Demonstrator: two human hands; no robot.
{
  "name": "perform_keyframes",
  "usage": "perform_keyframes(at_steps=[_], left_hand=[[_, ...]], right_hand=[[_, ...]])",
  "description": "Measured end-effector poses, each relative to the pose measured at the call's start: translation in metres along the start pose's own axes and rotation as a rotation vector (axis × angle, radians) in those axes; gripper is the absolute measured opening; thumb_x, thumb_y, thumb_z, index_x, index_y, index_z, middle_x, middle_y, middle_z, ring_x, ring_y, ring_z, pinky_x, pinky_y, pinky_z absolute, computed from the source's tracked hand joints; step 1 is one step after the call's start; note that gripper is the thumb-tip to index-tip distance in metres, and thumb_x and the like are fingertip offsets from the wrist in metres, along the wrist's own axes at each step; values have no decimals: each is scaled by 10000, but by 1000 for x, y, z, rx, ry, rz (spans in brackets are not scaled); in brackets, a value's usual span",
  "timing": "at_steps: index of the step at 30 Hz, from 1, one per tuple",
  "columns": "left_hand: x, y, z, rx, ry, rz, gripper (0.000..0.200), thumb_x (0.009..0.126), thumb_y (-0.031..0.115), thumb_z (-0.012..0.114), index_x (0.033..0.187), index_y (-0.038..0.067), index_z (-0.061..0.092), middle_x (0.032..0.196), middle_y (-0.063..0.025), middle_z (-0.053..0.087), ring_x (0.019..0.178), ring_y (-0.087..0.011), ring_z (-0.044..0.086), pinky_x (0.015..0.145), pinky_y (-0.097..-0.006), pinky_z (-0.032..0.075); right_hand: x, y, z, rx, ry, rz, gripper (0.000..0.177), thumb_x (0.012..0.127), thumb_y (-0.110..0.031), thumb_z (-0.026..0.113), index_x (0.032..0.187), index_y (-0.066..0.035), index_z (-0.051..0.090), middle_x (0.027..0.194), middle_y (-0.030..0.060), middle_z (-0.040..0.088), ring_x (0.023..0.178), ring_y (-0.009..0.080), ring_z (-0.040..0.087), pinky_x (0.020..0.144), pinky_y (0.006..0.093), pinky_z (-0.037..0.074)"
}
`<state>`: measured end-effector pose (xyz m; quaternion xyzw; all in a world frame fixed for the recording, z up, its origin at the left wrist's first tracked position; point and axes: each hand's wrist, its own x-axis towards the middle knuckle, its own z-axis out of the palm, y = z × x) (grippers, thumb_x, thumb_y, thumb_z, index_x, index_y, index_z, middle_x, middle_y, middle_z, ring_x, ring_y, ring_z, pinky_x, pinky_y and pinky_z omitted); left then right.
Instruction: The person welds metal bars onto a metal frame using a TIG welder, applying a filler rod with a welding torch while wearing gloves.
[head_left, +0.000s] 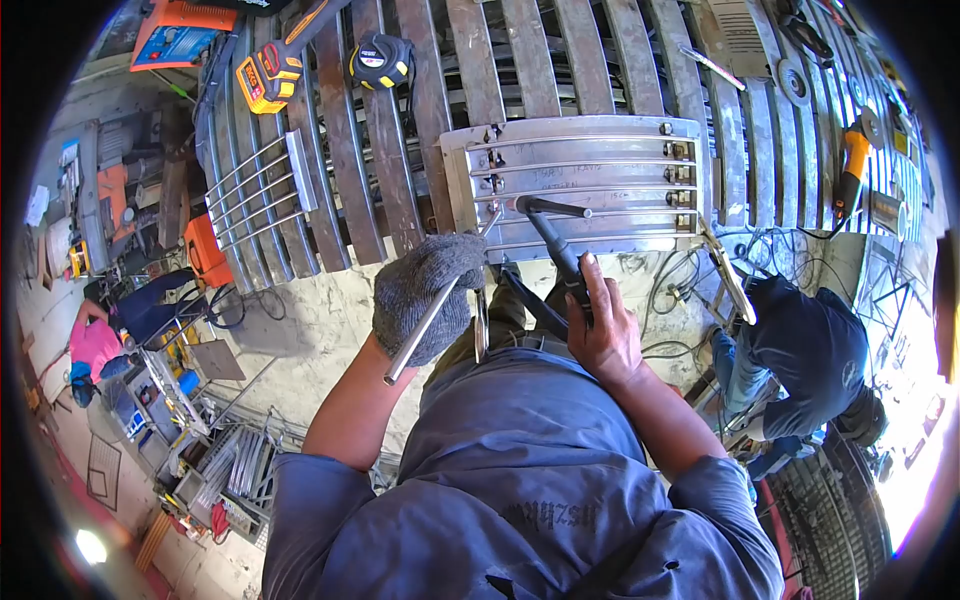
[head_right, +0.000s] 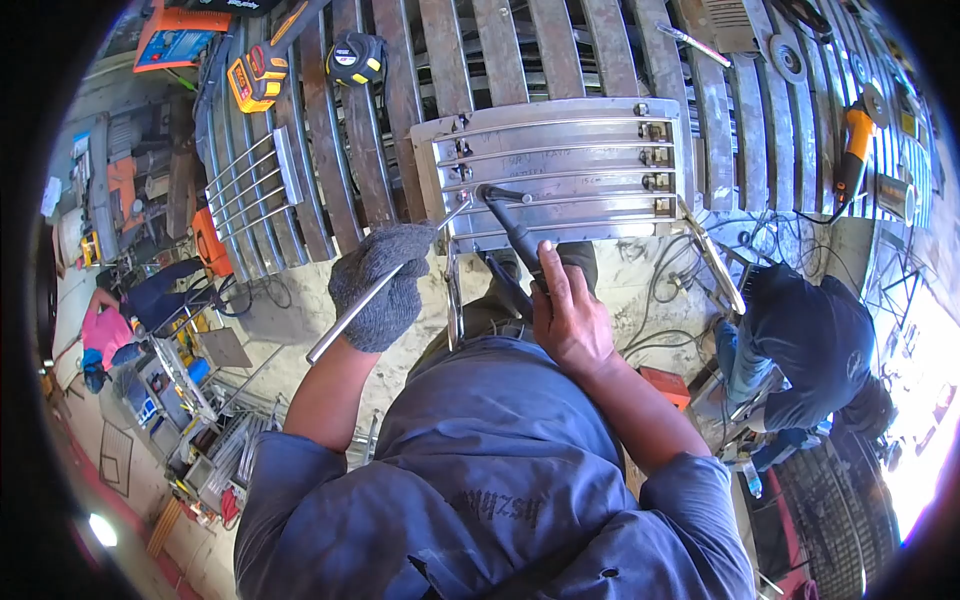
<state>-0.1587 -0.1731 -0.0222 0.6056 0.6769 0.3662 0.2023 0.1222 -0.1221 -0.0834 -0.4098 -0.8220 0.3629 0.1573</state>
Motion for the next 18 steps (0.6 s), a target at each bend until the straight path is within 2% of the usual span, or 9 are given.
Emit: perform_keyframes(at_steps=[5, 8, 11, 14, 15, 17, 18], left_hand=[[0, -1, 4, -56, 44, 7, 295, 857, -66, 726, 1096, 108, 732, 1137, -135, 806, 995, -334, 809, 834, -406, 661], [-1, 0, 3, -66, 23, 5, 281, 872, -54, 735, 1104, 106, 735, 1139, -139, 804, 1006, -341, 806, 845, -400, 662], [1, 0, 2, -31, 8, 40, 247, 916, -46, 725, 1123, 89, 738, 1132, -143, 806, 997, -325, 806, 841, -393, 659], [3, 0, -4, -14, 42, 71, 189, 985, -47, 689, 1141, 50, 735, 1119, -143, 812, 961, -286, 806, 836, -394, 650], [1, -3, -7, -19, 58, 49, 179, 993, -53, 678, 1136, 41, 733, 1120, -145, 811, 962, -288, 800, 856, -396, 645], [-3, -9, -16, -58, 144, 22, 192, 988, -66, 674, 1145, 27, 732, 1119, -151, 808, 966, -292, 794, 864, -387, 637], [-5, -13, -20, -93, 212, 14, 214, 973, -74, 682, 1157, 23, 734, 1117, -155, 806, 968, -294, 793, 854, -377, 634]], right_hand=[[3, 1, -1, 14, -17, 10, 782, 1008, -63, 724, 1703, -64, 365, 1093, 238, 678, 800, 433, 716, 645, 513, 602], [0, 0, -6, 17, -67, 65, 791, 1008, -68, 726, 1707, -63, 356, 1178, 270, 696, 882, 468, 741, 706, 525, 625], [3, 0, -11, 7, 32, 6, 829, 997, -91, 722, 1727, -95, 329, 1074, 235, 668, 766, 441, 714, 623, 538, 616], [2, -11, -33, -25, 51, 58, 815, 1018, -125, 723, 1730, -111, 325, 1192, 298, 700, 827, 490, 749, 664, 557, 632], [1, -12, -42, -42, 47, 85, 815, 1028, -153, 727, 1733, -128, 320, 1327, 346, 688, 924, 536, 766, 711, 575, 645], [-1, -12, -57, -38, 78, 89, 816, 1021, -142, 726, 1731, -125, 324, 1382, 357, 671, 1019, 554, 758, 782, 596, 648], [-4, -13, -64, -64, 67, 135, 799, 1019, -123, 719, 1719, -85, 337, 1420, 348, 663, 1103, 556, 743, 887, 583, 641]])
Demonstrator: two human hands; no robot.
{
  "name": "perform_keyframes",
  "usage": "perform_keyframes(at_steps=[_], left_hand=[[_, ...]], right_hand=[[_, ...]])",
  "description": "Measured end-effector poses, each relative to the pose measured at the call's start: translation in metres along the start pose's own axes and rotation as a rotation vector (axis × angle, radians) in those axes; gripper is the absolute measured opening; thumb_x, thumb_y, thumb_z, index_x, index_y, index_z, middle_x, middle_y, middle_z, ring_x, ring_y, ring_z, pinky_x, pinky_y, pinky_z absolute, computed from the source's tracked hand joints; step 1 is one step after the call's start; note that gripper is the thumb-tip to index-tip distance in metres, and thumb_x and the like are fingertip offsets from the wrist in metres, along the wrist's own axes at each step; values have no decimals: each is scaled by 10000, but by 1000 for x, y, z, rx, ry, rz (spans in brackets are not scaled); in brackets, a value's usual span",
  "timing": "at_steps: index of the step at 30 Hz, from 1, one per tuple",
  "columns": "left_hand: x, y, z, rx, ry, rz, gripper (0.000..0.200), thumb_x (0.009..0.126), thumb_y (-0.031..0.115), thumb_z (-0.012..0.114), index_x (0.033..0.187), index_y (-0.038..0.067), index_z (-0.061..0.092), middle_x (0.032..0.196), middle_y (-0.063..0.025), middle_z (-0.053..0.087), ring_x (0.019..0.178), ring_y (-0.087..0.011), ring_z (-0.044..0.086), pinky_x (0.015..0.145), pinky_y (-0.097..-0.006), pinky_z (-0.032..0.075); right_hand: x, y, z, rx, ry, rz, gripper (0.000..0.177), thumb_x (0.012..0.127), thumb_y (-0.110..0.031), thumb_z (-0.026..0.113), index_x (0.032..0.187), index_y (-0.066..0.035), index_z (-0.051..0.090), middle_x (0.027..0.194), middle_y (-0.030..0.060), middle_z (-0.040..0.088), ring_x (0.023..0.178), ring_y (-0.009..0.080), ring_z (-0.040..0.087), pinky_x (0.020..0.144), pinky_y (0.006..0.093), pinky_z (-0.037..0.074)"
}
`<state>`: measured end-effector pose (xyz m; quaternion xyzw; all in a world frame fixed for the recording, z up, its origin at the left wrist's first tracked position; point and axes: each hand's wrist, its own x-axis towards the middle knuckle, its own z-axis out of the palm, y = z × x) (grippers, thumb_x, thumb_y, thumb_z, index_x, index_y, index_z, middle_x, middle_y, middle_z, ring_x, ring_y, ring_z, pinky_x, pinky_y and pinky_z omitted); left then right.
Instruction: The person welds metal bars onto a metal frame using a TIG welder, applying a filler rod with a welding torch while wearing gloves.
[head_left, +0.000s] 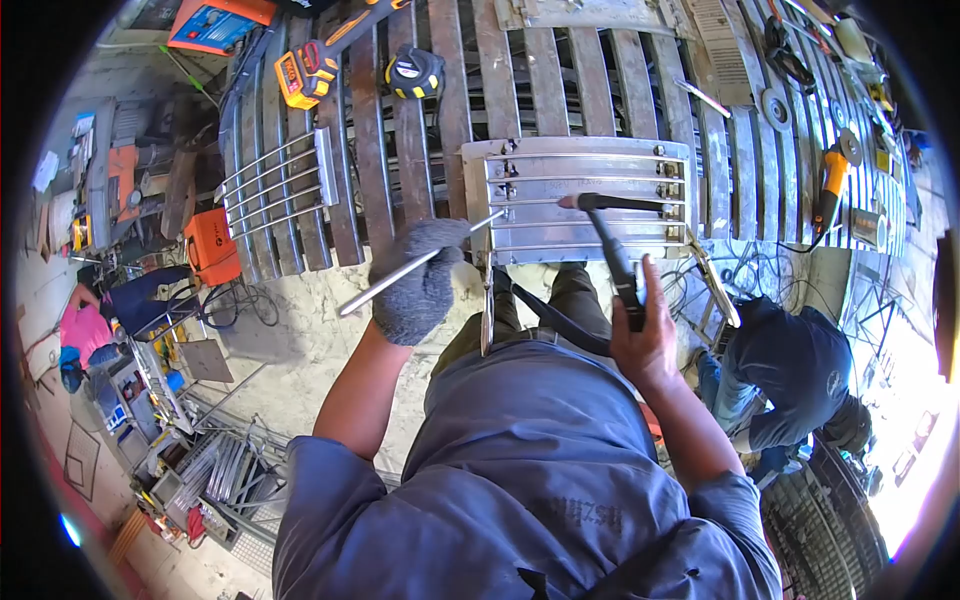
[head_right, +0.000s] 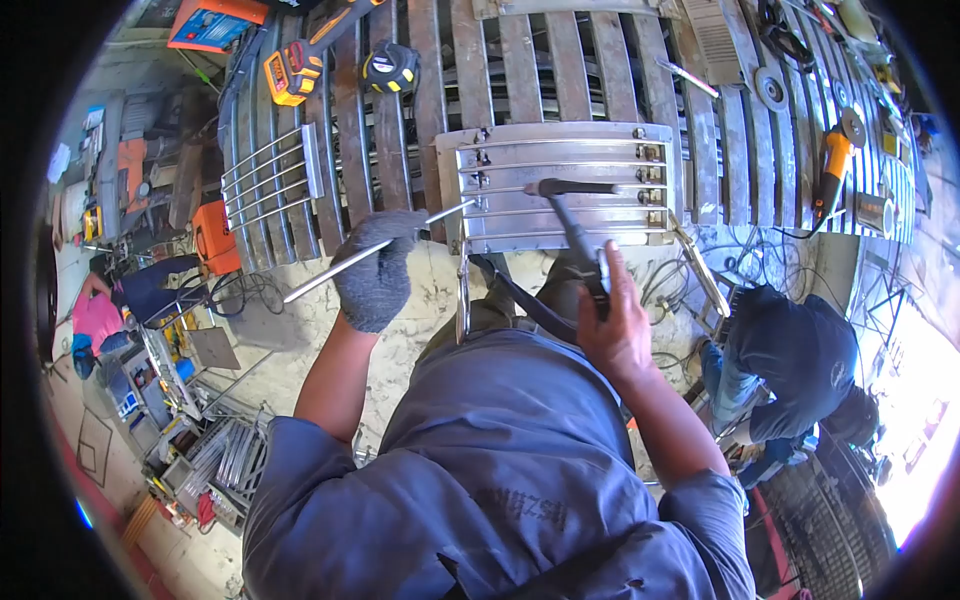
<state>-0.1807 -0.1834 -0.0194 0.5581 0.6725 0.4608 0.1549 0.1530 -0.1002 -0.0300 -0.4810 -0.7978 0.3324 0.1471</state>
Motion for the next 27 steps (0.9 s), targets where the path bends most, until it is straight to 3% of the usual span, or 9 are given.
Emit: perform_keyframes(at_steps=[1, 5, 6, 9, 10, 13, 17, 19, 27], left_hand=[[-3, -3, -5, -34, 70, -11, 238, 959, -82, 690, 1170, 18, 736, 1116, -160, 805, 971, -296, 792, 843, -367, 632], [-15, -15, -10, -130, 312, -33, 148, 1038, -63, 647, 1164, -32, 719, 1121, -178, 800, 1004, -257, 780, 851, -352, 621], [-20, -17, -8, -204, 343, -161, 114, 1098, 9, 612, 1153, -41, 698, 1120, -174, 790, 1014, -233, 777, 862, -352, 620], [-24, -20, 0, -439, 476, -296, 162, 1139, 90, 580, 1156, -40, 676, 1114, -161, 781, 965, -208, 767, 833, -347, 620], [-27, -26, 2, -437, 518, -322, 235, 1164, 186, 573, 1158, -32, 662, 1099, -146, 780, 910, -187, 756, 794, -338, 617], [-31, -55, -18, -259, 485, -525, 183, 1161, 140, 584, 1188, -32, 640, 1027, -149, 767, 877, -239, 794, 829, -397, 680], [-9, -63, -44, -286, 266, -588, 141, 1147, 114, 611, 1168, -20, 650, 968, -109, 758, 826, -202, 792, 790, -338, 670], [-1, -56, -43, -297, 247, -536, 122, 1139, 91, 615, 1166, -23, 650, 994, -115, 761, 852, -206, 794, 804, -344, 674], [18, -15, -17, -285, 162, -169, 90, 1095, -42, 596, 1156, -27, 661, 1086, -141, 761, 985, -231, 788, 876, -398, 682]], right_hand=[[-2, 1, -7, 40, -17, 56, 773, 1015, -104, 717, 1702, -48, 366, 1465, 343, 647, 1166, 532, 736, 965, 549, 626], [-2, -10, -20, 62, 19, 132, 767, 1005, -86, 735, 1692, -36, 397, 1368, 308, 712, 1081, 433, 783, 892, 466, 620], [-2, -12, -20, 36, 11, 136, 765, 1005, -85, 735, 1690, -36, 399, 1362, 305, 715, 1074, 430, 785, 892, 470, 618], [-4, -16, -20, 17, -8, 139, 762, 1004, -78, 737, 1687, -35, 402, 1381, 309, 707, 1106, 432, 781, 922, 476, 614], [-4, -17, -19, 21, -12, 139, 761, 1004, -75, 738, 1686, -35, 402, 1394, 313, 702, 1126, 435, 779, 937, 478, 613], [-7, -13, -18, -11, -29, 132, 751, 1000, -69, 742, 1677, -33, 418, 1444, 321, 678, 1197, 449, 759, 984, 482, 606], [-6, -18, -23, 43, -37, 148, 729, 998, -59, 742, 1661, -22, 440, 1487, 317, 656, 1278, 466, 722, 1030, 478, 596], [-7, -20, -26, 68, -70, 225, 722, 998, -56, 741, 1657, -18, 448, 1491, 314, 655, 1296, 467, 713, 1041, 477, 592], [-4, -18, -18, 47, -26, 80, 715, 1006, -68, 734, 1667, -62, 460, 1525, 319, 627, 1383, 482, 651, 1114, 496, 555]])
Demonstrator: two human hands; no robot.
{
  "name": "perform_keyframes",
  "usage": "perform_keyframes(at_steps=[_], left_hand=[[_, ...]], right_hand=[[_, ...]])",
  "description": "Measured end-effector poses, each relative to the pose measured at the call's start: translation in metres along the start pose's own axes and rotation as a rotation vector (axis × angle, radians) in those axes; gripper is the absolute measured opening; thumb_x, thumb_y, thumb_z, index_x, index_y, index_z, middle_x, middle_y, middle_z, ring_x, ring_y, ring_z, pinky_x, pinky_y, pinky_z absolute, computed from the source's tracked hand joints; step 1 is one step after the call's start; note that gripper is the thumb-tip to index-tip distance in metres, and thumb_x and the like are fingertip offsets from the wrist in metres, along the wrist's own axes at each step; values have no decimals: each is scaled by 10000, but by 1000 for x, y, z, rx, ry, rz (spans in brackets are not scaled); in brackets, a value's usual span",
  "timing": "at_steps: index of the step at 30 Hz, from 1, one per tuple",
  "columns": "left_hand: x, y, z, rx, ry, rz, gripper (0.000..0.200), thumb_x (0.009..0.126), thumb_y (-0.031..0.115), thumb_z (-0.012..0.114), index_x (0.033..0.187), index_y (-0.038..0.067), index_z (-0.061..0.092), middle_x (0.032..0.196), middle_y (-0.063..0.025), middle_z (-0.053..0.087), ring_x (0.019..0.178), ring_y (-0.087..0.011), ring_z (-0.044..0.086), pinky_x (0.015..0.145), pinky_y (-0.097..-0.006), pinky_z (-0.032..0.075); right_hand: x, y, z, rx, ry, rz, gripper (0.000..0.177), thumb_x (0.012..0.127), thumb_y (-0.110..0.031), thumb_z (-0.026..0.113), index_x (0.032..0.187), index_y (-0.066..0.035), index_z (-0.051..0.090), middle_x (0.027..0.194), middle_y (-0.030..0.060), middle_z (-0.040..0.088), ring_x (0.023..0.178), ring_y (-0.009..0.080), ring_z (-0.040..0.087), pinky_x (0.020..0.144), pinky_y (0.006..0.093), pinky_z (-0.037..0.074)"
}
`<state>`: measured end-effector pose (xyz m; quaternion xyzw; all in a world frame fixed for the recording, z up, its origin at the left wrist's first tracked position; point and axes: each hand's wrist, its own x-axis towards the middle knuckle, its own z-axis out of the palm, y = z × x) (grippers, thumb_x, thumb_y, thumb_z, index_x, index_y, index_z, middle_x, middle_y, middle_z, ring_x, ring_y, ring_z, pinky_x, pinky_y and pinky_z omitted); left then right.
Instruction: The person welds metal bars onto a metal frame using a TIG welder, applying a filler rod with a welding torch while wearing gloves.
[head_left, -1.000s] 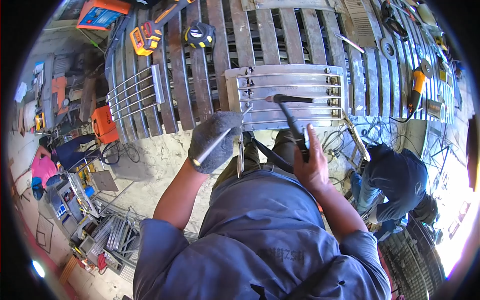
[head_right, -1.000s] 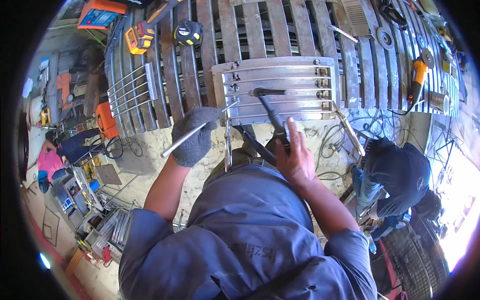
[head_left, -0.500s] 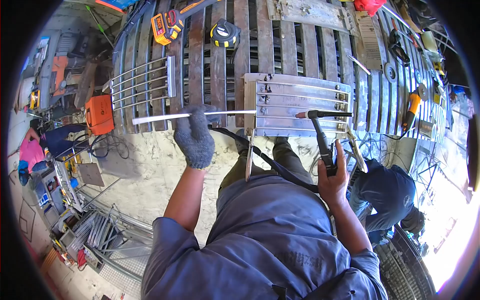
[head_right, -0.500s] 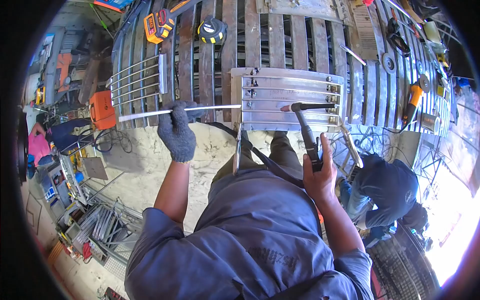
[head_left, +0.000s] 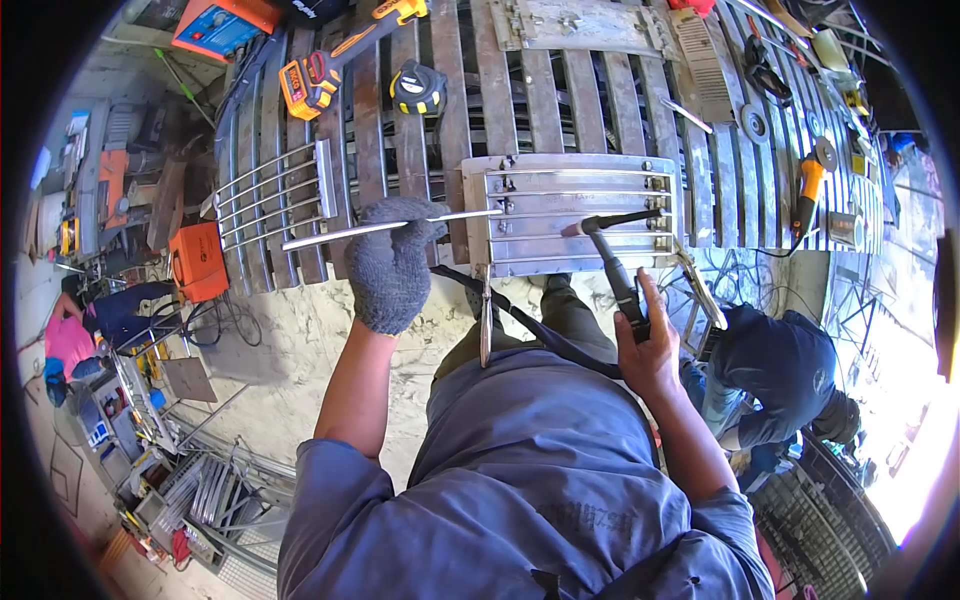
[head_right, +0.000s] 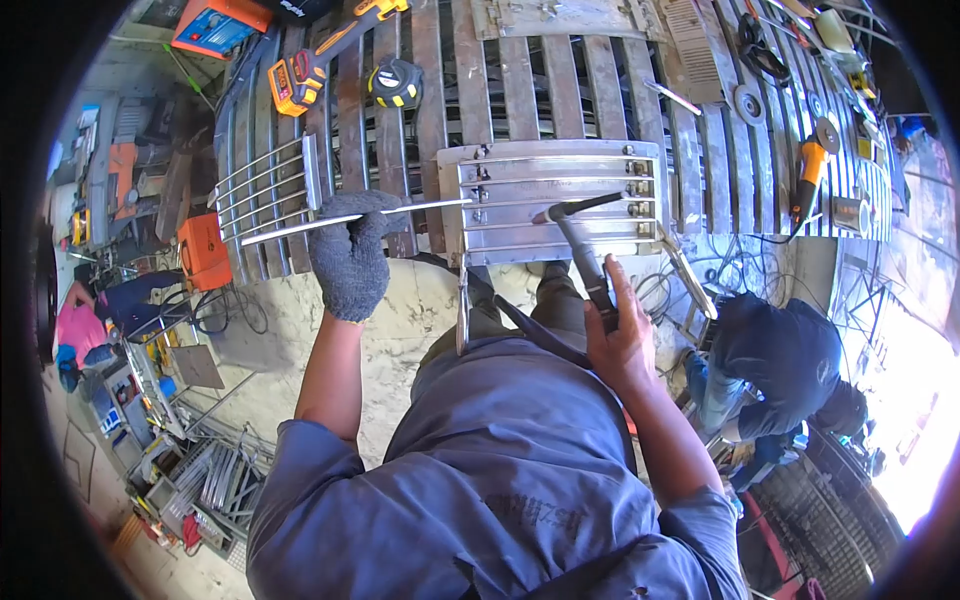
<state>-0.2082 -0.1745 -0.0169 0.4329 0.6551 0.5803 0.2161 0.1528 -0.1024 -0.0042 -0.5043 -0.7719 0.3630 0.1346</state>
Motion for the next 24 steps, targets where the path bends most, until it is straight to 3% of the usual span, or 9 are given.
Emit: perform_keyframes(at_steps=[2, 8, 12, 13, 14, 15, 17, 20, 24], left_hand=[[-1, 0, 12, 47, -70, 37, 96, 1068, -67, 605, 1126, -19, 666, 1062, -148, 753, 989, -248, 781, 894, -384, 654], [1, -8, 34, 266, -268, 186, 89, 1046, -62, 624, 1101, -9, 669, 1061, -167, 760, 933, -253, 758, 870, -371, 610], [12, -9, 41, 304, -340, 213, 95, 1025, -89, 629, 1048, -2, 661, 1057, -165, 756, 970, -267, 756, 907, -390, 614], [14, -8, 45, 236, -306, 190, 111, 965, -80, 684, 1008, 22, 687, 1023, -153, 767, 984, -332, 757, 907, -417, 593], [15, -8, 48, 161, -263, 151, 111, 960, -79, 688, 1007, 22, 687, 1022, -156, 766, 983, -336, 755, 903, -421, 592], [16, -8, 51, 85, -217, 112, 112, 955, -78, 691, 1006, 21, 687, 1022, -158, 765, 982, -340, 754, 898, -424, 591], [36, 10, 55, 283, -289, 378, 130, 920, -78, 711, 1004, 20, 694, 1009, -164, 758, 973, -350, 745, 876, -440, 588], [40, 10, 50, 520, -544, 229, 137, 913, -71, 723, 1010, 23, 699, 1016, -164, 763, 966, -349, 754, 874, -443, 594], [43, 21, 59, 417, -403, 299, 159, 900, -83, 698, 1006, 36, 699, 1016, -165, 756, 979, -382, 753, 868, -451, 604]], right_hand=[[2, 1, 3, 119, -84, 127, 708, 1022, -91, 723, 1675, -78, 449, 1514, 313, 635, 1387, 482, 646, 1123, 512, 550], [10, 15, 26, 142, -85, 44, 700, 1051, -132, 702, 1695, -152, 428, 1510, 287, 643, 1347, 489, 661, 1086, 506, 575], [10, 25, 31, 196, -98, 60, 704, 1052, -129, 703, 1698, -151, 425, 1367, 288, 698, 1127, 454, 754, 944, 507, 609], [11, 27, 31, 193, -83, 47, 703, 1053, -129, 703, 1698, -151, 426, 1347, 286, 702, 1098, 446, 758, 925, 508, 609], [13, 28, 31, 188, -67, 32, 701, 1054, -129, 703, 1698, -152, 427, 1326, 284, 706, 1069, 438, 762, 906, 508, 610], [14, 30, 30, 188, -61, 33, 699, 1055, -129, 702, 1697, -150, 427, 1326, 284, 705, 1068, 437, 763, 905, 508, 610], [15, 32, 27, 194, -60, 50, 692, 1059, -130, 700, 1696, -145, 429, 1348, 287, 699, 1095, 441, 759, 919, 507, 611], [16, 39, 26, 183, -16, 3, 680, 1066, -135, 695, 1692, -134, 430, 1421, 295, 673, 1188, 458, 737, 976, 503, 607], [17, 41, 22, 193, -3, 2, 671, 1070, -138, 693, 1687, -118, 431, 1505, 298, 633, 1293, 478, 693, 1048, 500, 593]])
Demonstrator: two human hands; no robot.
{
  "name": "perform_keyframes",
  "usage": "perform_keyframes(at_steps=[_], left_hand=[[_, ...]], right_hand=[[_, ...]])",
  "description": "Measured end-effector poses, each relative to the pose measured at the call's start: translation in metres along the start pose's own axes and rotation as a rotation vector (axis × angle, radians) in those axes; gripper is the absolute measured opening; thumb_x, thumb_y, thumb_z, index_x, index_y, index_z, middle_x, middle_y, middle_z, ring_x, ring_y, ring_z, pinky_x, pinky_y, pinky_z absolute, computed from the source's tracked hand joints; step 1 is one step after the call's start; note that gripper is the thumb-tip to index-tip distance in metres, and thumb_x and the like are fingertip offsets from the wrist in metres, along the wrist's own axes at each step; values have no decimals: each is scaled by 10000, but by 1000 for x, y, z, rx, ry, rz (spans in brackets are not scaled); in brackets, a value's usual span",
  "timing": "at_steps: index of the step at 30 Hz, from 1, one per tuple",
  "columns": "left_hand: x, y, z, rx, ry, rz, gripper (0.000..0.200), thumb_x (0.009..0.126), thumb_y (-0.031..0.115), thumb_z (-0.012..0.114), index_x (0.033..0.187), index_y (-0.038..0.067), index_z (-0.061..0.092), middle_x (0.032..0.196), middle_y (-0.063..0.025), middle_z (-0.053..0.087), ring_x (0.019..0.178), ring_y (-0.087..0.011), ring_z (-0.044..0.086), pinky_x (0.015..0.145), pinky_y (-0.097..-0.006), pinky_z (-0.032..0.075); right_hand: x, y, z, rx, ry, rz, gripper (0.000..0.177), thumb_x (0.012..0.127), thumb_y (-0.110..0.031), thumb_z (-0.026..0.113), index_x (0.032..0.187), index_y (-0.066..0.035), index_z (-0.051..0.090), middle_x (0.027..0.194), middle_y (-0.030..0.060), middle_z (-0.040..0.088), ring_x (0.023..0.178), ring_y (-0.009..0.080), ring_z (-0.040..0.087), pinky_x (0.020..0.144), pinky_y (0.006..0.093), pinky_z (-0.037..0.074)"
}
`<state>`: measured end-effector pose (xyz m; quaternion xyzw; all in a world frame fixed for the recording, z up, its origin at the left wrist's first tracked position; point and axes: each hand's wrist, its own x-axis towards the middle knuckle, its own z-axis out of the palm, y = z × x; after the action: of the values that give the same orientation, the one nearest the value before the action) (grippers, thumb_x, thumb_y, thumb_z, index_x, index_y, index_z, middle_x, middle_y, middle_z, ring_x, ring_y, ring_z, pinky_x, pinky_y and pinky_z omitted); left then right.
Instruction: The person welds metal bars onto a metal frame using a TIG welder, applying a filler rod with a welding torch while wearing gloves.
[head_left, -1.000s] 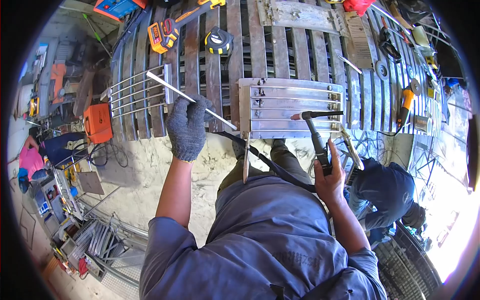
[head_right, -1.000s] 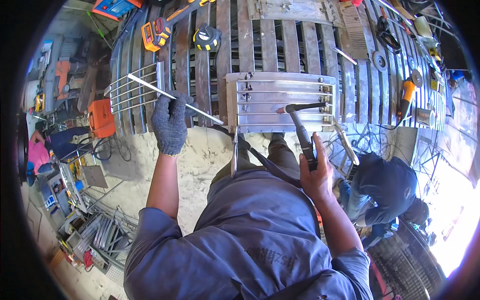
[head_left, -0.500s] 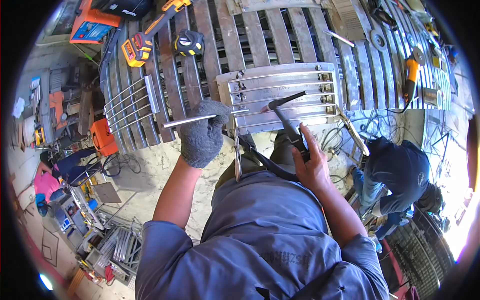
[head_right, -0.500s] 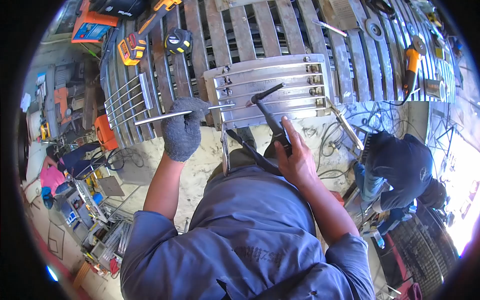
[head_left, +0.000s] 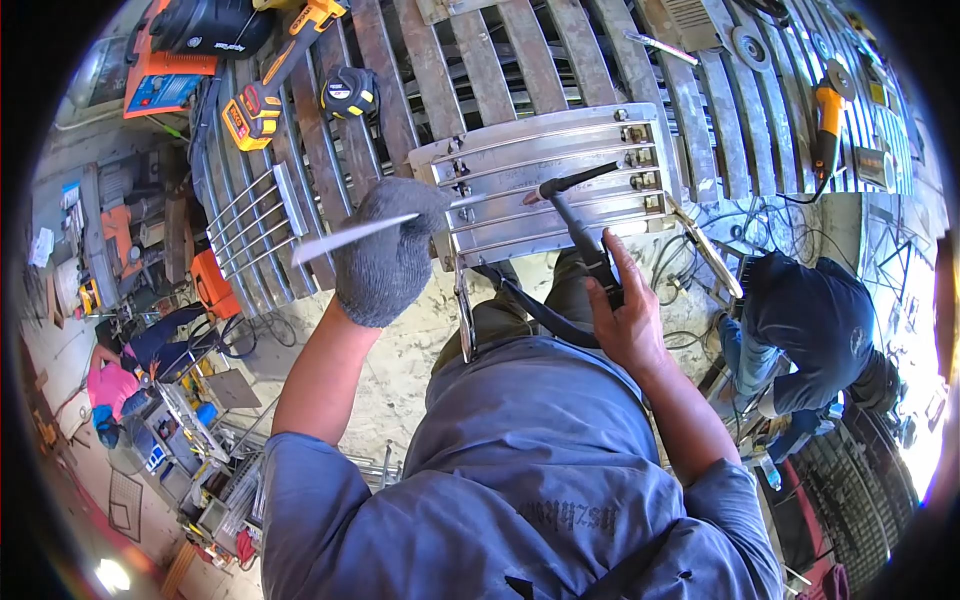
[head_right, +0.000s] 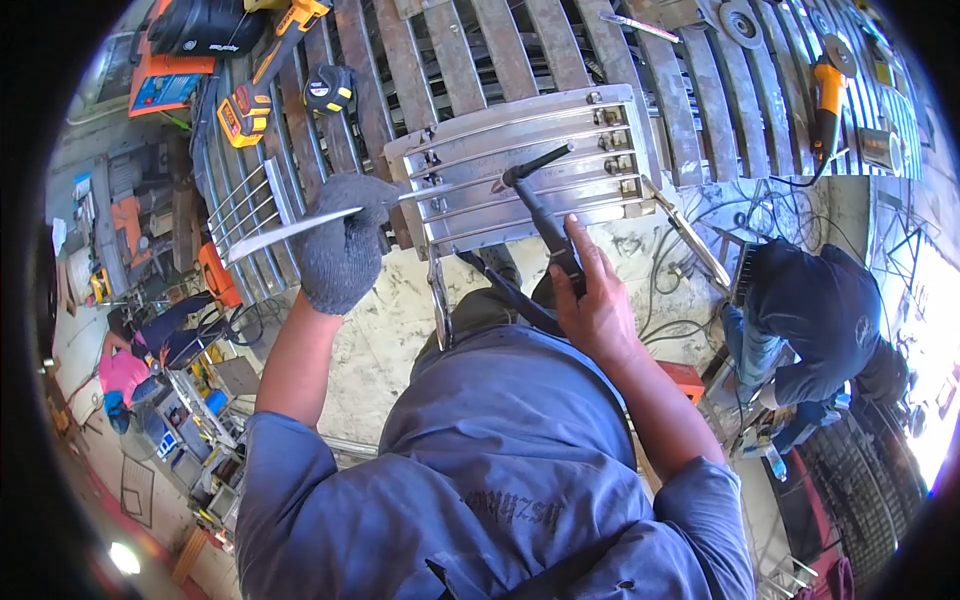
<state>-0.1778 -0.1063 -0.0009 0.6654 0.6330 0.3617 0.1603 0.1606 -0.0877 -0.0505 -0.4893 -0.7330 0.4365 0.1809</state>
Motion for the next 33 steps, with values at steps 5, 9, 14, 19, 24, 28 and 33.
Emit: perform_keyframes(at_steps=[5, 9, 14, 19, 24, 28, 33], left_hand=[[-11, -10, 6, 55, -197, -25, 196, 907, -102, 676, 1038, 41, 709, 1023, -148, 740, 983, -375, 750, 879, -447, 604], [-16, -15, 8, -31, -46, 20, 199, 907, -97, 681, 1046, 42, 712, 1015, -143, 735, 974, -380, 745, 872, -446, 600], [-29, -14, 5, -84, -16, -71, 167, 926, -80, 690, 1031, 49, 699, 1009, -136, 737, 954, -375, 745, 847, -446, 601], [-29, -5, -2, -81, -47, -78, 147, 946, -71, 681, 1016, 58, 684, 1008, -135, 737, 934, -361, 748, 817, -449, 601], [-35, -10, -1, -89, -52, 1, 152, 959, -87, 677, 1027, 48, 675, 1018, -137, 742, 961, -346, 756, 839, -435, 610], [-40, -13, -4, -154, -104, -48, 177, 965, -132, 676, 1062, 15, 662, 1041, -153, 743, 1026, -332, 765, 920, -435, 628], [-38, -6, -4, -100, -95, -21, 153, 963, -102, 699, 1040, 21, 648, 1019, -156, 740, 1035, -349, 779, 925, -450, 642]], right_hand=[[-2, -2, 1, -11, -37, 30, 693, 1064, -138, 697, 1700, -156, 421, 1458, 301, 658, 1233, 474, 722, 1001, 512, 607], [-1, -5, 5, -38, -97, 33, 724, 1056, -150, 705, 1713, -190, 404, 1328, 283, 699, 1091, 463, 752, 909, 532, 617], [3, -5, 24, 5, -111, -30, 756, 1038, -160, 716, 1718, -213, 390, 1160, 255, 698, 925, 481, 733, 812, 565, 605], [6, -11, 34, -49, -143, -42, 768, 1031, -167, 719, 1718, -232, 383, 1062, 235, 663, 836, 497, 702, 723, 593, 587], [7, -1, 46, -65, -143, -68, 770, 1037, -175, 718, 1722, -239, 373, 1033, 226, 652, 789, 486, 691, 677, 586, 581], [7, -1, 49, -55, -132, -71, 769, 1038, -178, 718, 1723, -238, 374, 1027, 226, 652, 781, 483, 687, 677, 583, 583], [8, -3, 51, -56, -125, -52, 761, 1041, -175, 713, 1722, -231, 378, 1019, 226, 649, 781, 480, 688, 683, 585, 586]])
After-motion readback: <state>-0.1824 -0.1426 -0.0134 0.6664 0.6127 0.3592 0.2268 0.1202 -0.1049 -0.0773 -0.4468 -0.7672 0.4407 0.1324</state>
